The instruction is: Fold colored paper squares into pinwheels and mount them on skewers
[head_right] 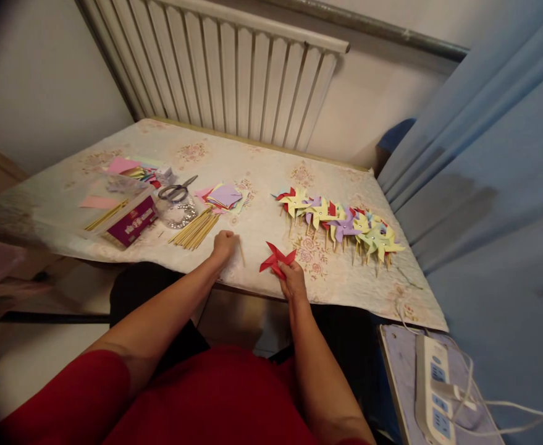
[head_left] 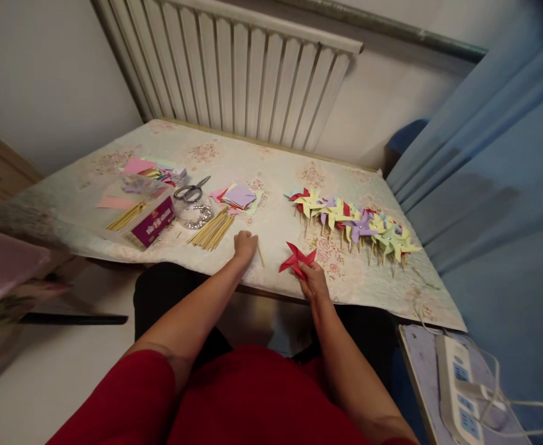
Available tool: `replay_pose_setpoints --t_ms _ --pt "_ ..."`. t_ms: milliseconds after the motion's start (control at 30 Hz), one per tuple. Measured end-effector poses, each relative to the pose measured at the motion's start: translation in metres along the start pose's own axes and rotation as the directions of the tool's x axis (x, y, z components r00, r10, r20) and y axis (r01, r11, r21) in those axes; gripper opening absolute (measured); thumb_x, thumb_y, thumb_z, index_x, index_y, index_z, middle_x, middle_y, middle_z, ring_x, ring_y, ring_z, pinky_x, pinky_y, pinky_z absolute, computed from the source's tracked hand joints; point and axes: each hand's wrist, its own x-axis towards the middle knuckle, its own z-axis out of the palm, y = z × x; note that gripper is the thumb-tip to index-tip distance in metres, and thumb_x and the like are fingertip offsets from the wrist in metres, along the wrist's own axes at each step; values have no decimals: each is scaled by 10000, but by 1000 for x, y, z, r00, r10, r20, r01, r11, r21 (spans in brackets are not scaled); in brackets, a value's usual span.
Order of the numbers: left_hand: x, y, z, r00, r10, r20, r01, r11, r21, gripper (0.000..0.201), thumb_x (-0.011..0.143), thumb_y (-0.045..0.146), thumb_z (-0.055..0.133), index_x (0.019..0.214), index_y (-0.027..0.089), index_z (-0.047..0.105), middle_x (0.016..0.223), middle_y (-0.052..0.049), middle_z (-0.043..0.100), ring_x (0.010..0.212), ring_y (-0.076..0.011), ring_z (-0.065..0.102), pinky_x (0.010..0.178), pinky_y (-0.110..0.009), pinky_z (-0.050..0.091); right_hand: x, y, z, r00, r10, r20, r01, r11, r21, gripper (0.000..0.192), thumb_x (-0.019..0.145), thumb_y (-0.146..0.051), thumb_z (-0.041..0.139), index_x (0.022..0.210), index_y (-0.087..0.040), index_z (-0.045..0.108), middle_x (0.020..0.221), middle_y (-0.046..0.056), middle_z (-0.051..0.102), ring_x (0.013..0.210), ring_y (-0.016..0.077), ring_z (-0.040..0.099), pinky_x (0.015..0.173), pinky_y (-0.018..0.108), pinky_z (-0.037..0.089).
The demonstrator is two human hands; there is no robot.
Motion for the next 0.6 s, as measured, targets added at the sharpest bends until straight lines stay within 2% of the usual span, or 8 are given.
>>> replay_pose_setpoints --t_ms 67,133,233,267,333,400,467,600 --pt "0 0 -9 988 154 -2 -152 975 161 258 695 52 614 927 161 587 1083 -113 559 1115 -250 484 911 -352 392 0 0 0 1000 4 -7 -4 1000 13 220 631 -176 793 821 -174 681 799 49 745 564 111 607 559 245 571" --pt "0 -2 -20 872 391 293 -488 741 462 275 741 54 570 979 179 628 1189 -121 559 1184 -267 438 974 -384 352 0 0 -1 1000 4 7 -4 1000 11 214 642 -180 789 826 -175 679 795 46 746 549 104 594 555 240 569" --pt "2 -8 -32 619 354 701 -784 339 521 202 830 96 510 923 212 647 1136 -109 603 1145 -264 456 954 -400 344 1 0 -1 1000 13 20 -13 1000 8 196 665 -187 778 834 -171 681 775 42 742 528 95 584 561 236 571" --pt "3 -10 -33 558 313 768 -829 260 496 172 846 113 504 884 209 641 1083 -116 616 1109 -265 472 931 -401 348 1 0 0 1000 16 14 -16 1000 11 197 664 -184 778 836 -170 682 770 41 741 530 96 587 564 236 572" --pt "6 -12 -33 488 265 831 -873 162 461 137 854 128 506 807 192 617 982 -139 623 1033 -271 496 890 -406 350 1 -1 0 1000 15 -1 -15 1000 17 207 655 -181 783 837 -171 685 770 40 739 550 102 603 574 238 575" --pt "8 -13 -31 478 259 839 -878 137 458 140 846 119 508 749 182 585 914 -156 617 978 -277 506 865 -412 347 0 -1 1 1000 10 -9 -10 1000 14 219 647 -186 790 840 -174 687 778 40 738 579 110 618 588 242 578" --pt "8 -13 -30 517 276 811 -856 196 479 151 820 98 526 697 182 551 863 -153 608 942 -276 512 855 -409 347 0 -1 1 1000 5 -10 -5 1000 6 222 640 -194 795 833 -178 687 771 36 735 586 111 619 591 242 576" --pt "-4 -11 -31 747 337 573 -654 528 542 216 746 59 574 619 201 470 739 -87 566 800 -226 524 783 -355 381 1 1 -1 1000 -7 -6 7 1000 -4 206 648 -199 785 824 -176 681 760 33 731 554 100 598 570 235 564"
